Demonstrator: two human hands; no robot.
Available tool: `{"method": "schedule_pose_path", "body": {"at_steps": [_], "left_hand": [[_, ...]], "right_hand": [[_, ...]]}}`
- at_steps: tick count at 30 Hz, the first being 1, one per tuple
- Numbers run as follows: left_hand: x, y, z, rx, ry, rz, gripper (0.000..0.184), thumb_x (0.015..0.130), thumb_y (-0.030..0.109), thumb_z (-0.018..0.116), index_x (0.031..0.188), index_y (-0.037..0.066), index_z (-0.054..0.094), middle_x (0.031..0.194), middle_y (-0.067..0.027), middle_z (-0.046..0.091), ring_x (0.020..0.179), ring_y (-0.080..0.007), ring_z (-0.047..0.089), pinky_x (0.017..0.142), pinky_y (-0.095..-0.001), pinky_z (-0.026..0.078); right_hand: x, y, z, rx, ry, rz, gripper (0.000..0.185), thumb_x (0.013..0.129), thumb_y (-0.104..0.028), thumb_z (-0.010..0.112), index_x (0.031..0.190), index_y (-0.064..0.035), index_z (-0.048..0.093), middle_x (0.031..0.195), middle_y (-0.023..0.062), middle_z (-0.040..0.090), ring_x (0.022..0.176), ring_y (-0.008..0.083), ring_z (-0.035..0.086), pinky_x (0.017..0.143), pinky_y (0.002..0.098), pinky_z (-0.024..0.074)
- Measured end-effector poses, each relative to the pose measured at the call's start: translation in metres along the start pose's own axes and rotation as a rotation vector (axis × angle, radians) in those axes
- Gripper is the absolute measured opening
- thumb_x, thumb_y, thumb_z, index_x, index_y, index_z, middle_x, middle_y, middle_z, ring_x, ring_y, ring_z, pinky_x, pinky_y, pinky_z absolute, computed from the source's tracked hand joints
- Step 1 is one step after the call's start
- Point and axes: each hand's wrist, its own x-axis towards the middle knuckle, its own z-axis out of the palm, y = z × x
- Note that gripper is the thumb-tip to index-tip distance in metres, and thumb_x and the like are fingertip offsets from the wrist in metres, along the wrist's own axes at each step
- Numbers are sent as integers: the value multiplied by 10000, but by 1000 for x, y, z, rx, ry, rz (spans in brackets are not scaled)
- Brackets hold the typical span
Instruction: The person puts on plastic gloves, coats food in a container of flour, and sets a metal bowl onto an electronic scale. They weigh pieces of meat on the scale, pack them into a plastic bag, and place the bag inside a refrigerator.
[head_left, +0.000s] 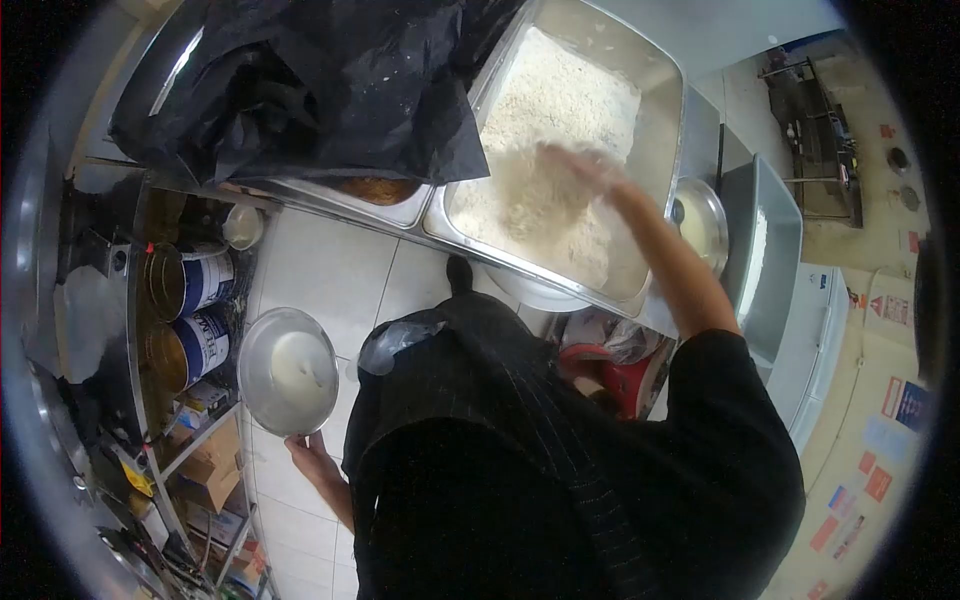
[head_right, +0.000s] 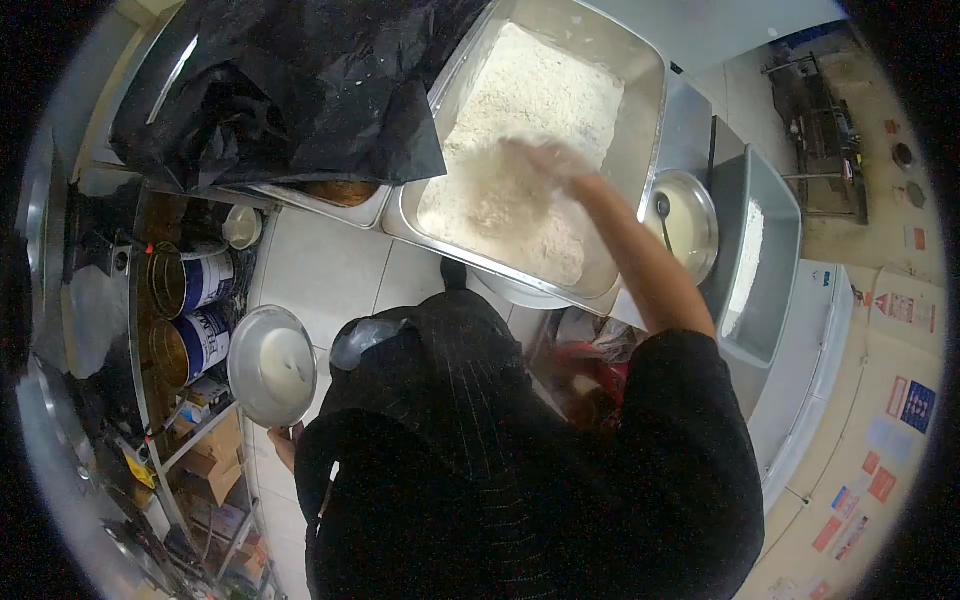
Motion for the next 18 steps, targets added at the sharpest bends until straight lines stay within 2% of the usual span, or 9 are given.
{"method": "schedule_pose_path", "body": {"at_steps": [3,5,7,8,10,12,14,17,18], "left_hand": [[18,-22,-19,-317,48,-232,424,911,240,432,1160,-103,444,1196,-173,468,1104,-243,465,948,-370,428],[13,-16,-15,-343,41,-252,421,911,236,426,1160,-103,444,1195,-174,470,1105,-244,466,954,-371,425],[10,-14,-10,-374,36,-277,418,912,232,421,1160,-104,444,1193,-176,472,1105,-244,467,959,-373,423],[10,-15,-10,-360,47,-276,421,914,233,418,1161,-107,443,1197,-177,471,1109,-246,467,961,-375,422],[9,-20,-14,-339,58,-274,424,916,234,414,1161,-111,441,1200,-178,470,1114,-249,466,964,-376,422],[6,-30,-19,-109,-37,-139,422,918,231,409,1157,-115,441,1197,-179,471,1123,-252,462,965,-377,424],[5,-26,-15,-140,-8,-139,416,920,229,406,1150,-116,443,1189,-179,475,1123,-253,464,967,-376,426],[-3,-10,-4,-277,69,-189,411,922,230,405,1136,-119,448,1170,-179,482,1120,-256,468,969,-374,430],[-5,-6,-3,-373,101,-238,411,922,233,407,1129,-120,450,1160,-179,486,1117,-258,472,969,-373,433]], "right_hand": [[14,12,-27,107,42,-277,593,834,-571,548,1093,-46,644,1107,170,619,993,246,588,889,385,450],[57,42,-6,-25,-59,-272,673,841,-610,495,1155,-23,593,1132,183,606,1005,259,586,905,385,438],[82,48,45,-643,93,-174,857,762,-680,500,1340,-62,368,1324,271,412,1196,443,421,993,463,361],[47,23,64,-688,195,-225,855,738,-666,519,1301,-35,395,1277,302,431,1151,468,443,951,461,402],[116,95,132,-443,231,-286,739,785,-581,511,1266,-27,427,1152,257,537,1129,373,488,958,404,404],[115,101,134,-189,79,-266,686,811,-544,502,1265,-34,433,1104,234,571,1116,340,505,951,387,412],[43,43,90,-173,-129,-373,607,879,-419,518,1304,4,424,1098,138,626,964,216,588,931,363,439],[16,17,45,-107,-165,-334,457,903,-395,445,1256,-117,528,1158,99,607,1045,222,560,923,345,426],[17,27,32,191,-75,-279,414,909,-367,453,1220,-118,564,1178,79,603,1046,198,560,922,339,426]]}}
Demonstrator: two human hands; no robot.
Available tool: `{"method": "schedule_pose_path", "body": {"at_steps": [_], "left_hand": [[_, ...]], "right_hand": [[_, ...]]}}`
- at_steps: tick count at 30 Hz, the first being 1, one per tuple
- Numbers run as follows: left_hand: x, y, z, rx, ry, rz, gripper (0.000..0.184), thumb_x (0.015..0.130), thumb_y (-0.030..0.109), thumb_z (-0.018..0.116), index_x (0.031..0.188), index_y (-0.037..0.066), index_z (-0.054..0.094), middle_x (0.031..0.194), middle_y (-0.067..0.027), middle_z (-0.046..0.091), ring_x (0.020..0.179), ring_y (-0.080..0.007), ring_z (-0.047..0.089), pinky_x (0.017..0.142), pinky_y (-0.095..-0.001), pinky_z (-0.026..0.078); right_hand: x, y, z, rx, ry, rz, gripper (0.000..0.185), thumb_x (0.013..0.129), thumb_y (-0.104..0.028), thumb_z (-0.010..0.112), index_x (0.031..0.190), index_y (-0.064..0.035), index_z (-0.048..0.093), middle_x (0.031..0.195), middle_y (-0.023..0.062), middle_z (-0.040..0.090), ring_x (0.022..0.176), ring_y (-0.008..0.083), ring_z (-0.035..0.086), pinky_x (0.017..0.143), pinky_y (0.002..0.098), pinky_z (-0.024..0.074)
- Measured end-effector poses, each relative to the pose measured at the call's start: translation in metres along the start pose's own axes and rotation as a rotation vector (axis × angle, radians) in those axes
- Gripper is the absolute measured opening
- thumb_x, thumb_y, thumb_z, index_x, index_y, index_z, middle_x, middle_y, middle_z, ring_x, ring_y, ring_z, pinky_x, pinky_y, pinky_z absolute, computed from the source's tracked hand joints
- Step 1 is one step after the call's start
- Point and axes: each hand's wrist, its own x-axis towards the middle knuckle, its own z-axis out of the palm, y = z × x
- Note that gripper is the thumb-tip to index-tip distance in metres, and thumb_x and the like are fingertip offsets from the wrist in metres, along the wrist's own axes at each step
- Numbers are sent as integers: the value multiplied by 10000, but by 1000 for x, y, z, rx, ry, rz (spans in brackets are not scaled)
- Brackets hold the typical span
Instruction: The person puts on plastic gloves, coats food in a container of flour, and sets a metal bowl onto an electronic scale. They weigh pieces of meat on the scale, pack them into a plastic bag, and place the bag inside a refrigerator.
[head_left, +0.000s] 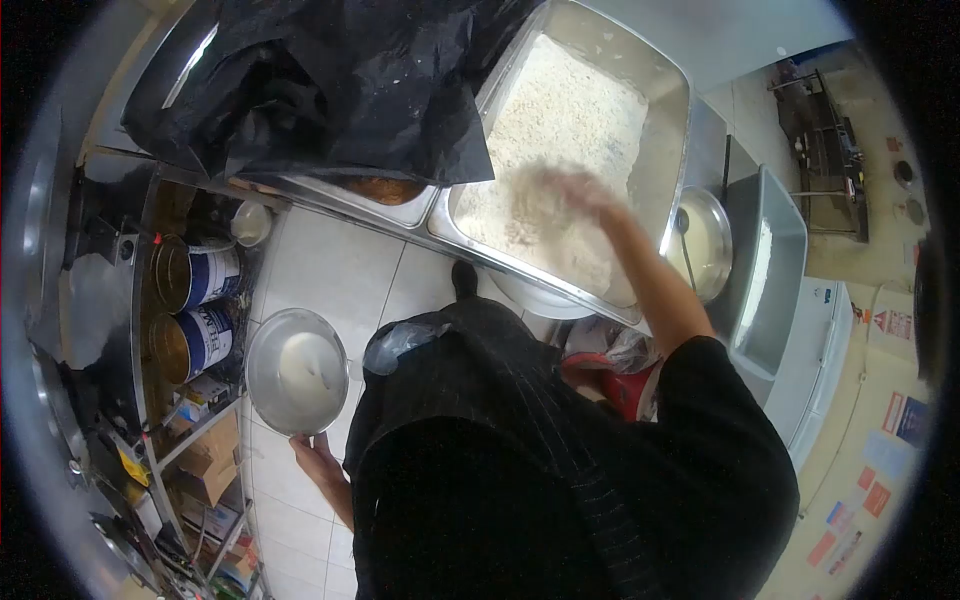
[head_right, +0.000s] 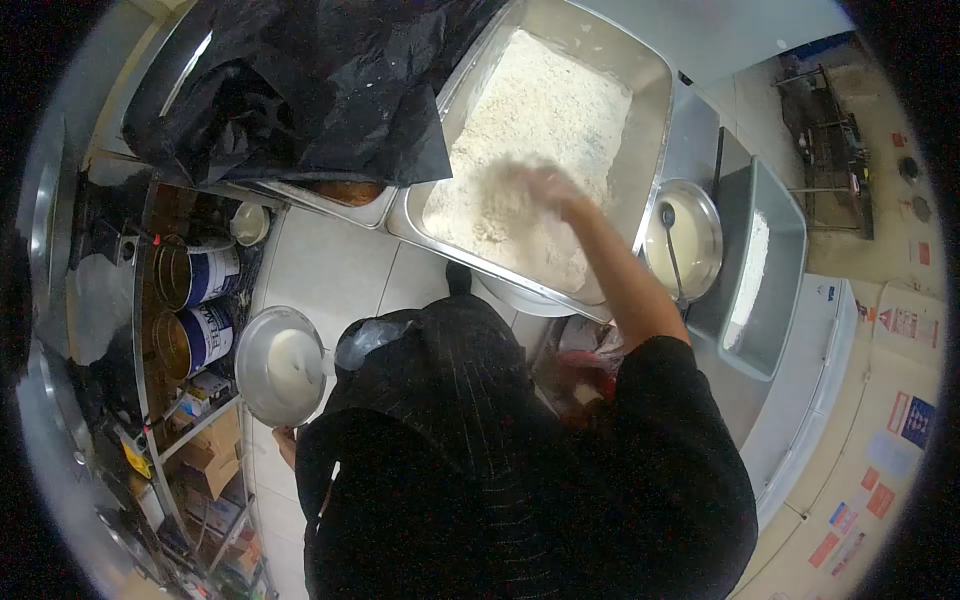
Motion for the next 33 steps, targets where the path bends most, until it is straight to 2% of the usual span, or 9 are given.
{"method": "schedule_pose_path", "body": {"at_steps": [8,11,14,20,23,26,28,29,33], "left_hand": [[-9,12,12,78,40,30,395,903,232,436,1093,-113,463,1140,-175,476,1065,-252,480,955,-365,448],[8,-2,-12,126,-25,78,383,902,230,437,1077,-108,466,1125,-169,470,1055,-250,479,953,-366,449],[-1,0,-7,153,-50,114,383,904,233,436,1073,-109,464,1121,-168,467,1061,-252,477,955,-370,448],[-5,-2,-9,22,-11,41,397,910,240,435,1092,-113,451,1129,-171,467,1083,-257,476,954,-369,449],[-6,-1,-11,35,-3,40,414,915,248,432,1110,-116,444,1139,-171,465,1096,-255,472,953,-363,450],[-10,-2,-9,15,-29,40,424,918,255,433,1128,-113,442,1153,-168,464,1105,-247,468,953,-354,449],[-8,-4,-10,-32,-33,31,426,919,258,435,1137,-108,442,1162,-167,464,1108,-243,468,953,-349,448],[-3,-7,-16,-8,-21,21,425,919,261,438,1144,-100,444,1171,-164,464,1108,-237,468,949,-345,448],[-16,2,1,32,-65,17,424,919,266,439,1158,-84,447,1188,-162,465,1100,-234,472,943,-349,444]], "right_hand": [[12,29,-86,-290,172,136,353,933,-326,442,1155,-115,618,1194,91,596,1033,173,570,852,302,469],[22,50,-94,-296,240,-167,383,916,-355,489,1164,-90,609,1184,112,597,1025,178,573,840,288,470],[17,26,-94,-323,366,94,409,904,-360,514,1162,-54,600,1178,127,595,1045,192,566,838,288,473],[3,18,-98,249,511,56,368,867,-322,584,1137,-74,619,1170,113,601,982,225,597,822,303,481],[41,101,-136,493,164,-293,319,873,-248,567,1130,-64,610,1111,81,619,926,210,607,799,304,485],[42,111,-125,-791,518,-397,299,906,-186,484,1142,-27,575,1072,89,621,912,208,606,791,291,481],[45,109,-93,478,134,-179,311,915,-181,458,1151,1,545,1081,133,619,893,242,608,790,298,482],[61,128,-74,583,193,-86,333,905,-214,485,1147,7,544,1087,155,613,883,264,606,791,330,486],[78,123,-1,-1332,645,-314,344,895,-269,497,1113,-13,567,1063,185,610,883,289,589,850,370,461]]}}
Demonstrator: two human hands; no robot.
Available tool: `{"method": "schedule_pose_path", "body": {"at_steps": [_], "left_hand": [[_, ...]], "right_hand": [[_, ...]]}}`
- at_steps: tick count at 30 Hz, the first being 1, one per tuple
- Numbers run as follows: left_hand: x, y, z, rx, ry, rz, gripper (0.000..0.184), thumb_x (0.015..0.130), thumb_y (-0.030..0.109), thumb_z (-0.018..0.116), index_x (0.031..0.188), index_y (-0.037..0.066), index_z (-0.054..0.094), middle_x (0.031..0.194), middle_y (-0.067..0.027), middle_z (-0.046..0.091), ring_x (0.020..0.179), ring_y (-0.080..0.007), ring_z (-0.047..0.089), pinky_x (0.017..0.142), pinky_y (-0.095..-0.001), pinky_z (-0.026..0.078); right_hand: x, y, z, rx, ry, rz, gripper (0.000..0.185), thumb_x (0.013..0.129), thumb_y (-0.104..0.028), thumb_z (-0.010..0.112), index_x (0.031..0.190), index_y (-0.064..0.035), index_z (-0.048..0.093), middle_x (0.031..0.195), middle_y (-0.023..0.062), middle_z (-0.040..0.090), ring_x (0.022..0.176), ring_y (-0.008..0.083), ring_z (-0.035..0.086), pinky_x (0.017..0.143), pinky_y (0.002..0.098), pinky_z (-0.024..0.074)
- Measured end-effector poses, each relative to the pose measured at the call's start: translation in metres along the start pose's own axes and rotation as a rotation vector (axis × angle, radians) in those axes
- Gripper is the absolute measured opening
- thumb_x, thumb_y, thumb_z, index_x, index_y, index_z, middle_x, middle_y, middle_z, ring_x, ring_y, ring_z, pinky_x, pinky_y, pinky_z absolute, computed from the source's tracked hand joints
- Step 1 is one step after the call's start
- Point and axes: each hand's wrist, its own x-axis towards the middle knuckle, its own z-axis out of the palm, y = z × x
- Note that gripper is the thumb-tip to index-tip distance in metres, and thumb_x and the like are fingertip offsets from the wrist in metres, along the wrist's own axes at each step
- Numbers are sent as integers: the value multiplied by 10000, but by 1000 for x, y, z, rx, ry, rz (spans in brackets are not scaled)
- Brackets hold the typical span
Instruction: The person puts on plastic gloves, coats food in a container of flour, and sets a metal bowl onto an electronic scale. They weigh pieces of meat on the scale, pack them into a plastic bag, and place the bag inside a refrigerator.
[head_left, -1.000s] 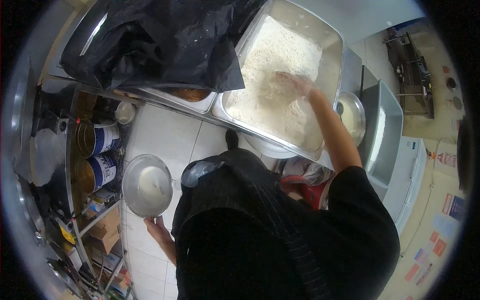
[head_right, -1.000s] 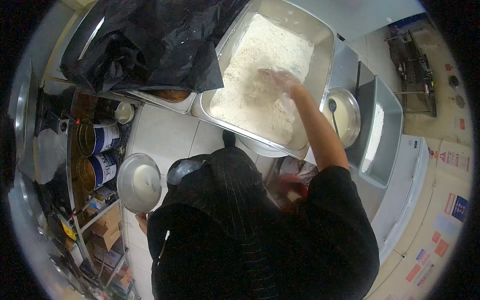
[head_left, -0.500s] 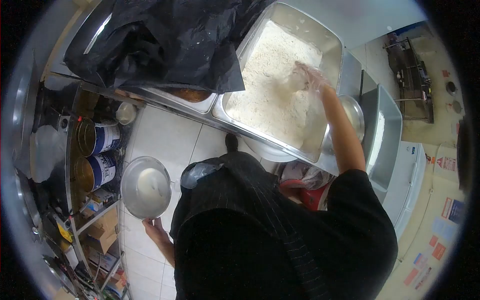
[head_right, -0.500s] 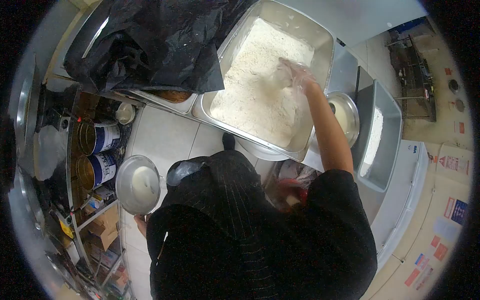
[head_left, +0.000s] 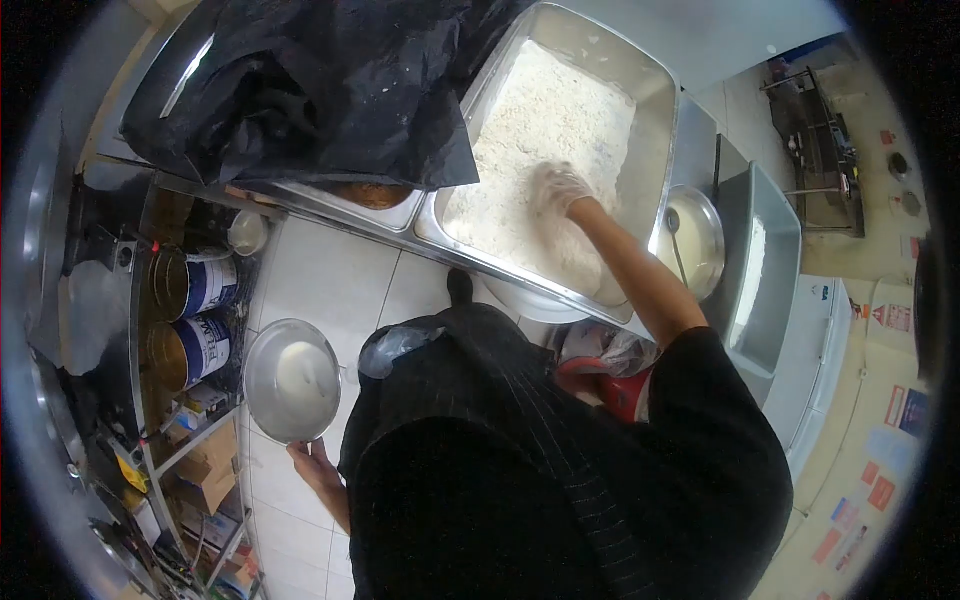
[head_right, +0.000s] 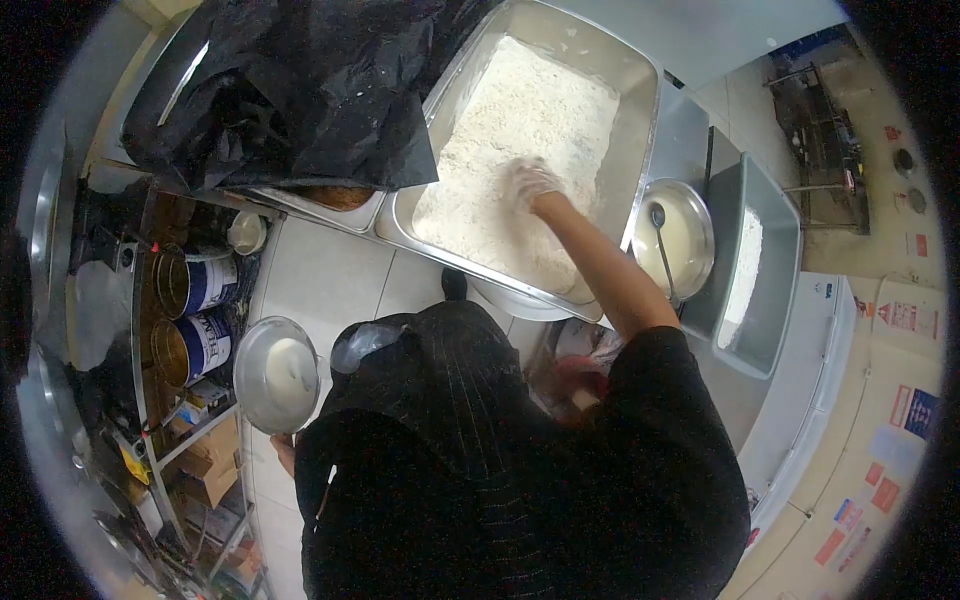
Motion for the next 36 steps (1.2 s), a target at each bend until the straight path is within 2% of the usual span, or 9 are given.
{"method": "schedule_pose_path", "body": {"at_steps": [4,7,9,17,18,21,24,26,36], "left_hand": [[-2,2,9,168,-2,125,428,916,268,440,1155,-86,448,1178,-161,469,1090,-233,477,938,-359,444],[4,-2,-1,-6,83,-23,427,907,262,445,1149,-89,452,1172,-164,473,1082,-236,482,942,-366,439],[11,-10,-13,21,40,24,440,900,258,443,1155,-100,447,1188,-170,468,1084,-238,482,950,-364,437],[-6,2,10,41,91,45,478,907,273,430,1169,-125,428,1211,-193,453,1111,-258,464,972,-372,434],[-4,-2,5,-7,100,25,482,907,278,432,1167,-128,428,1207,-194,453,1118,-262,460,972,-371,437],[0,-15,-14,281,13,164,474,913,273,427,1164,-129,429,1203,-194,451,1127,-264,458,971,-365,441],[-12,0,6,2,91,44,455,921,259,419,1164,-125,430,1196,-191,453,1129,-263,461,970,-361,445],[-5,-4,-1,8,87,44,450,923,256,417,1166,-122,432,1199,-192,454,1131,-263,462,971,-362,444],[10,-4,-7,-3,37,47,468,927,275,417,1189,-113,423,1232,-195,454,1152,-269,461,983,-365,432]], "right_hand": [[39,9,-36,881,-560,147,300,873,-233,590,1031,20,558,912,87,609,905,196,578,813,318,496],[68,30,-90,174,-639,-462,315,877,-284,586,1062,-29,571,963,72,626,934,190,568,864,317,477],[79,29,-124,409,-743,48,290,903,-305,543,1077,-75,568,1002,40,622,931,185,570,856,304,472],[58,-62,-53,354,-474,-38,407,842,-360,563,1109,-55,593,1055,117,621,975,209,592,855,314,474],[50,-46,-43,725,-401,-14,367,891,-291,519,1138,-23,562,1031,111,621,902,220,593,810,325,495],[55,-14,-176,1015,-654,505,606,846,-253,643,1344,-23,387,1265,139,525,1031,252,578,938,325,476],[45,62,-124,252,-149,-455,620,848,-299,651,1367,-88,388,1239,91,554,1037,232,569,906,324,480],[47,75,-135,1236,-377,278,299,896,-257,563,1097,-39,600,904,85,661,834,160,624,794,250,509],[32,70,-179,1096,-46,220,219,837,-211,617,889,1,632,816,96,656,731,179,614,644,302,501]]}}
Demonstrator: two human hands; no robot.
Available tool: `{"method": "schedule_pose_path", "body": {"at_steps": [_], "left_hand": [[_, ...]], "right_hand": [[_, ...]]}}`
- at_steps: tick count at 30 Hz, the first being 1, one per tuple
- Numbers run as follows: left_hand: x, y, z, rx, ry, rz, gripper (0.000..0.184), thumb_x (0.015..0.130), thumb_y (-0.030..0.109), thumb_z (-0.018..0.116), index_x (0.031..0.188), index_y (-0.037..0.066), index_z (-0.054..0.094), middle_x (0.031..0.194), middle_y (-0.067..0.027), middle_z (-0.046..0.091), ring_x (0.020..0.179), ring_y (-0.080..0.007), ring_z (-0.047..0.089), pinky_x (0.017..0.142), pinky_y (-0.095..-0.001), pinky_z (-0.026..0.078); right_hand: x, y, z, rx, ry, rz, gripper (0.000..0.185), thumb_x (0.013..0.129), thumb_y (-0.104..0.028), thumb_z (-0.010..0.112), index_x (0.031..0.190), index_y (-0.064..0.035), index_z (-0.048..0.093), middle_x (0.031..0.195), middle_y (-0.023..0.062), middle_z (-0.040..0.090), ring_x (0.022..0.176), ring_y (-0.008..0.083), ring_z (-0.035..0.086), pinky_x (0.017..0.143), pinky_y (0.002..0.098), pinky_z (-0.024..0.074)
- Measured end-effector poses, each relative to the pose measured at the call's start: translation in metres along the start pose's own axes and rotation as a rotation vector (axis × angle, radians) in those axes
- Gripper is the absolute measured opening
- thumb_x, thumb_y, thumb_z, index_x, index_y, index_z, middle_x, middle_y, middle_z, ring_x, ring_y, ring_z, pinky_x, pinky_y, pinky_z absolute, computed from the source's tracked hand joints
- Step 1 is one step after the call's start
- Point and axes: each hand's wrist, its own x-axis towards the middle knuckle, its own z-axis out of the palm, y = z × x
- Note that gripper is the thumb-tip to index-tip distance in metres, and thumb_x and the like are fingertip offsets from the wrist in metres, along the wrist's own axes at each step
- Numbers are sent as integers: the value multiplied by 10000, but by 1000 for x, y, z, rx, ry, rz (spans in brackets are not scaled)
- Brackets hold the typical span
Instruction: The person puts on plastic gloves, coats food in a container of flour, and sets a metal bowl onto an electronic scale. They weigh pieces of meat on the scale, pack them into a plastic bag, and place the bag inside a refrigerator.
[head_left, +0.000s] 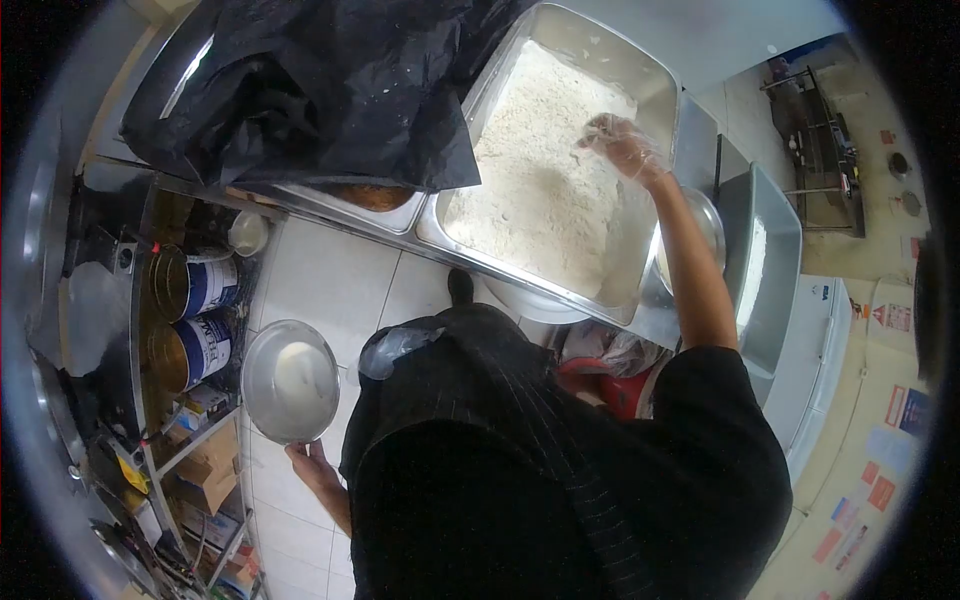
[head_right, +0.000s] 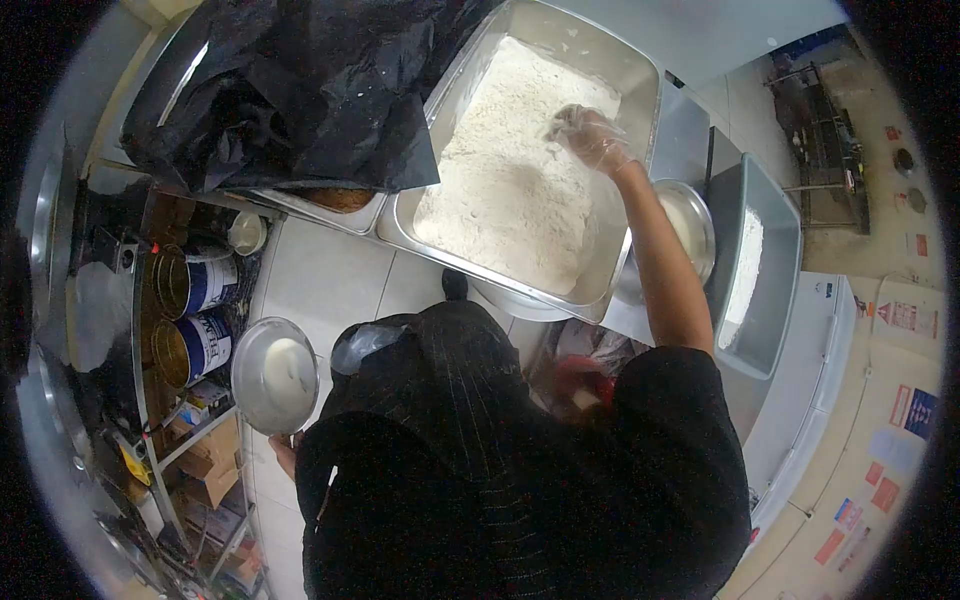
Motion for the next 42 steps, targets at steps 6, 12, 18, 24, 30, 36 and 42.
{"method": "schedule_pose_path", "body": {"at_steps": [6,12,18,24,30,36,42], "left_hand": [[7,-1,-9,53,0,-36,443,930,275,423,1154,-107,441,1189,-173,467,1124,-253,472,966,-356,440],[-11,12,7,60,37,-29,401,929,266,435,1122,-85,463,1157,-153,479,1079,-232,481,936,-351,449],[-23,14,0,84,61,-32,380,932,252,437,1117,-79,469,1123,-140,492,1076,-222,473,923,-339,441],[-47,-1,-32,370,145,-15,313,926,179,434,1099,-80,471,1150,-160,498,1075,-228,475,917,-337,439],[-80,-10,-9,134,330,-134,277,916,144,446,1071,-85,462,1147,-183,502,1076,-233,478,909,-344,443],[-77,-19,4,1075,30,265,263,921,142,450,1054,-86,447,1137,-212,492,1078,-244,475,906,-347,449],[-49,-3,27,-28,200,-50,269,933,161,456,1051,-80,452,1129,-186,484,1065,-221,479,921,-321,454]], "right_hand": [[12,23,-10,-413,70,238,311,785,-347,634,752,-38,659,704,138,637,631,181,573,608,359,460],[39,140,16,-408,-92,271,188,794,-227,611,753,-44,629,664,28,579,614,119,516,534,309,427],[46,145,5,-606,-130,-18,118,812,-165,596,829,-51,624,695,27,601,613,135,541,555,289,457],[-12,74,22,-398,-723,632,668,783,-568,583,1194,-44,527,1211,177,553,1069,272,561,880,387,455],[-91,58,72,355,-874,787,930,752,-639,592,1401,-39,302,1424,178,343,1304,327,323,1049,413,317],[-65,47,89,258,-1050,805,824,802,-485,583,1422,-55,252,1493,158,162,1374,301,162,1124,404,146],[-51,31,109,468,-929,689,717,809,-347,643,1405,-114,319,1510,157,96,1395,253,102,1119,413,180]]}}
